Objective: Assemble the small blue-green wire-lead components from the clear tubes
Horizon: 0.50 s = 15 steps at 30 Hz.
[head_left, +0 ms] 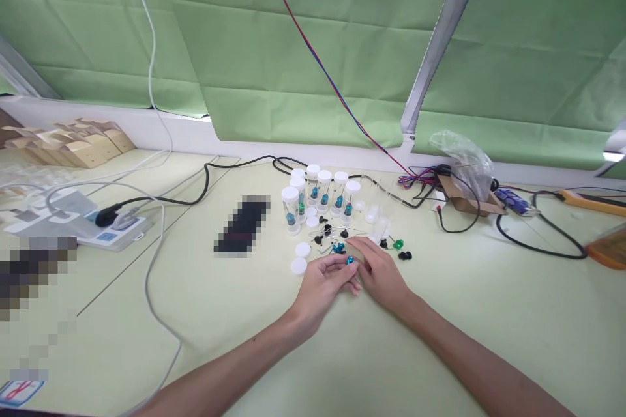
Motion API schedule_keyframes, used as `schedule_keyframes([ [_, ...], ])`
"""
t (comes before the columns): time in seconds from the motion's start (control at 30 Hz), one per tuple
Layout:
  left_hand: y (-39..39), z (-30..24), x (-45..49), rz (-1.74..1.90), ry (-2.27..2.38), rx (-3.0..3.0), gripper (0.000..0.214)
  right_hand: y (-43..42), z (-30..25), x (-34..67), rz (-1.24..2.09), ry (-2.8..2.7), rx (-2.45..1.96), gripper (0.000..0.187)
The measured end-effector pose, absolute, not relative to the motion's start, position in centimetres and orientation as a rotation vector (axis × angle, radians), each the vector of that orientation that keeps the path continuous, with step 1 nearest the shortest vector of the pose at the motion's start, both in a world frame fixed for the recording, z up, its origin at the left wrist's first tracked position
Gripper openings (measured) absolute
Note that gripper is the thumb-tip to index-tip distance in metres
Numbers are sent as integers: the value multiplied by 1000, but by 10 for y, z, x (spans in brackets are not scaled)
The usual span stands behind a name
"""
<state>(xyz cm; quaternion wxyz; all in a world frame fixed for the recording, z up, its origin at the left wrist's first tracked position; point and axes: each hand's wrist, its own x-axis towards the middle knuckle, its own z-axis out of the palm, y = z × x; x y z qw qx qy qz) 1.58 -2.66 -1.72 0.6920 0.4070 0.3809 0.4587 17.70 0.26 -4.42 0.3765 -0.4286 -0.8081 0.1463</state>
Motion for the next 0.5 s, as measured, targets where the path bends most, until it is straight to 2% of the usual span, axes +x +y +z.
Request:
schedule_keyframes([
  [0.17, -29, -13, 17, 1011, 862, 921, 36, 3, -41, 179, 438, -2203, -1045, 49],
  [0.5, -29, -12, 17, 995, 852, 949, 33, 3, -43, 179, 447, -2167, -1072, 44],
])
